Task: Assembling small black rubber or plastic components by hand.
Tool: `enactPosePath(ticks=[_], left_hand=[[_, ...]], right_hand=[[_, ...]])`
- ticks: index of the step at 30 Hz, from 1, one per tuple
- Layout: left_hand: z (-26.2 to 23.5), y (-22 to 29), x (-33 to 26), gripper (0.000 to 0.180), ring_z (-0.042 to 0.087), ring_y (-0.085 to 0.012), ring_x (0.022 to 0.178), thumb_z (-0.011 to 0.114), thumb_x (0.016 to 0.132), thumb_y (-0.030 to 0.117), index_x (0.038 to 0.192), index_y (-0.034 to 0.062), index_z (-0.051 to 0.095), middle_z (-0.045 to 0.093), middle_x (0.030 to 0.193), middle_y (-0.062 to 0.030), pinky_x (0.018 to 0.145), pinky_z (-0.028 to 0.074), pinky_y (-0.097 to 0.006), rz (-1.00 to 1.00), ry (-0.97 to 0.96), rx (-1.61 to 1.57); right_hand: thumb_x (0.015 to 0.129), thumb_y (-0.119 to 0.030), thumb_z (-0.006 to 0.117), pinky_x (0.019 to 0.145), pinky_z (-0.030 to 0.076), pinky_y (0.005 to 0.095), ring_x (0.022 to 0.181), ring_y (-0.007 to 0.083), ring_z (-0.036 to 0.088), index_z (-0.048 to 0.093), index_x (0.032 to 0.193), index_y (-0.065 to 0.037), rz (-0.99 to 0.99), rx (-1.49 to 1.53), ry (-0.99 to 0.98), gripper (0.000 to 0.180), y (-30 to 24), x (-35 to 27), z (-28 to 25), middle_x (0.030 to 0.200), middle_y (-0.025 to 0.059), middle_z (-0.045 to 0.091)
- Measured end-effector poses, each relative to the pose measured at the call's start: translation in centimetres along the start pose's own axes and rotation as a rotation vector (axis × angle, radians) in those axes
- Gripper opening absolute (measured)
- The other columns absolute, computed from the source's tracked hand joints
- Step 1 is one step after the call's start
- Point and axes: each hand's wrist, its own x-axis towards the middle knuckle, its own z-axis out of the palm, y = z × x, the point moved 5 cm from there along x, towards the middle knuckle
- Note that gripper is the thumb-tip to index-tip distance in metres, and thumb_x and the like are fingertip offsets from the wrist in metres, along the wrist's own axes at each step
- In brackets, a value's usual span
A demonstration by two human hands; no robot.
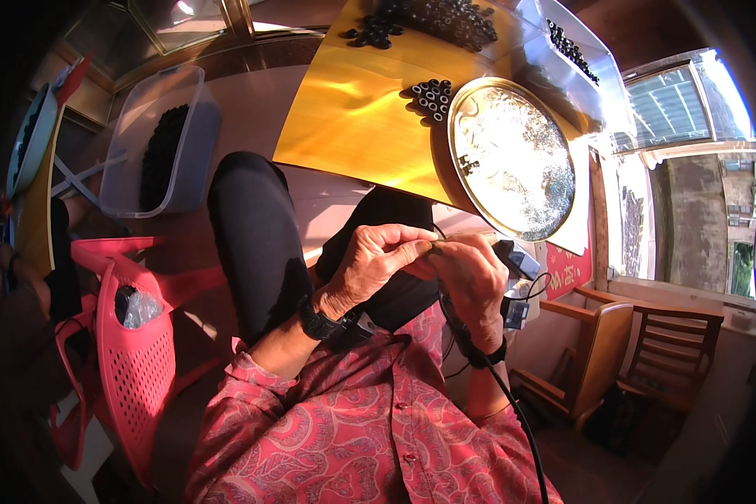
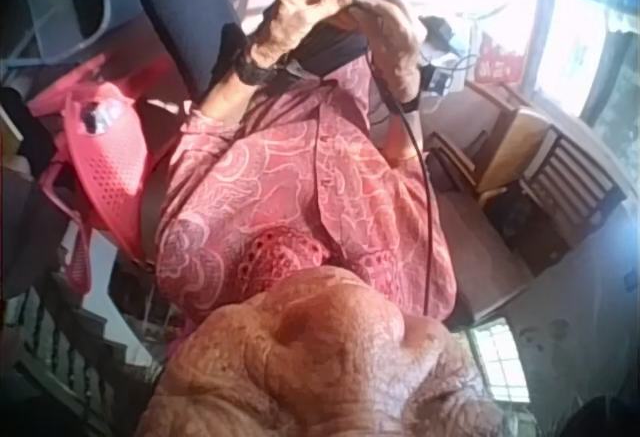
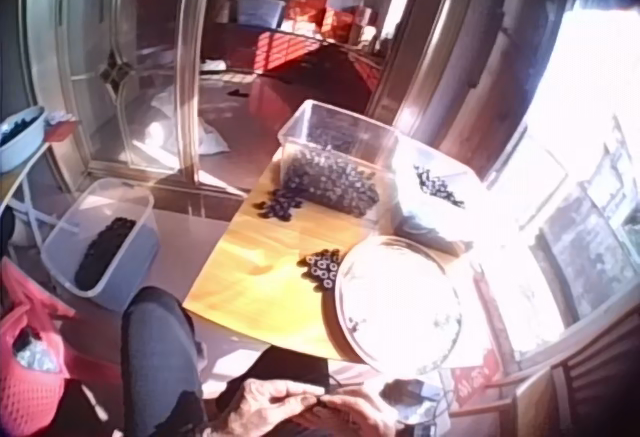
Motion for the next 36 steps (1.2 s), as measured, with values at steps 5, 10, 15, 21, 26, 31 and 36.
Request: enactPosePath(ticks=[5,10,15,21,26,31,36], left_hand=[[-0.2,-0.2,0.2,0.025,0.067,-0.0110,0.078,0.066,0.092,0.015,0.107,-0.0048,0.067,0.071,0.087,-0.0083,0.071,0.056,-0.024,0.018,0.017,0.164],[0.3,-0.2,-0.1,0.027,0.065,-0.0080,0.079,0.071,0.088,0.015,0.107,-0.0040,0.068,0.071,0.088,-0.0068,0.073,0.054,-0.022,0.006,-0.011,0.176],[-0.1,-0.7,0.1,0.028,0.065,-0.0084,0.081,0.070,0.089,0.017,0.107,-0.0043,0.068,0.071,0.089,-0.0063,0.073,0.054,-0.023,-0.036,-0.040,0.261],[0.2,-0.3,-0.2,0.032,0.066,-0.0111,0.079,0.067,0.091,0.020,0.110,-0.0047,0.065,0.069,0.090,-0.0082,0.074,0.056,-0.025,-0.075,-0.097,0.004],[0.3,0.1,-0.2,0.037,0.066,-0.0149,0.074,0.066,0.091,0.021,0.116,-0.0051,0.060,0.067,0.091,-0.0106,0.072,0.058,-0.032,-0.095,-0.228,-0.288],[0.5,0.6,-0.4,0.031,0.065,-0.0144,0.069,0.063,0.093,0.017,0.113,-0.0058,0.061,0.067,0.093,-0.0135,0.067,0.057,-0.031,-0.025,-0.245,-0.362],[0.2,0.9,-0.8,0.026,0.065,-0.0140,0.065,0.061,0.094,0.014,0.112,-0.0044,0.061,0.067,0.091,-0.0136,0.063,0.055,-0.027,0.007,-0.225,-0.396]], right_hand=[[0.074,-0.001,0.076,0.063,0.053,0.0338,0.076,0.0268,0.066,0.064,0.091,-0.003,-0.027,-0.069,-0.098,0.021,-0.2,0.0,0.2,0.088,0.0115,0.064],[0.075,0.000,0.074,0.064,0.054,0.0350,0.077,0.0292,0.065,0.062,0.092,-0.001,-0.004,-0.027,-0.091,0.021,-0.5,-0.3,0.6,0.088,0.0134,0.062],[0.076,-0.001,0.074,0.063,0.054,0.0342,0.078,0.0290,0.066,0.062,0.096,-0.002,0.022,-0.047,-0.090,0.024,-0.2,-1.1,0.8,0.090,0.0137,0.062],[0.082,0.003,0.069,0.068,0.053,0.0274,0.082,0.0198,0.067,0.064,0.101,-0.001,0.169,0.120,-0.031,0.020,-0.2,-1.5,0.1,0.093,0.0114,0.062],[0.089,0.007,0.061,0.080,0.050,0.0229,0.093,0.0146,0.064,0.063,0.104,0.005,0.327,0.471,0.084,0.015,-0.2,-2.3,0.3,0.103,0.0091,0.056],[0.089,0.007,0.061,0.080,0.050,0.0231,0.093,0.0151,0.064,0.063,0.103,0.005,0.423,0.673,0.134,0.014,-0.4,-2.8,1.2,0.102,0.0086,0.056],[0.089,0.004,0.062,0.075,0.048,0.0218,0.085,0.0114,0.059,0.065,0.099,0.004,0.459,0.665,0.142,0.010,-0.5,-3.0,1.4,0.098,0.0070,0.059]])
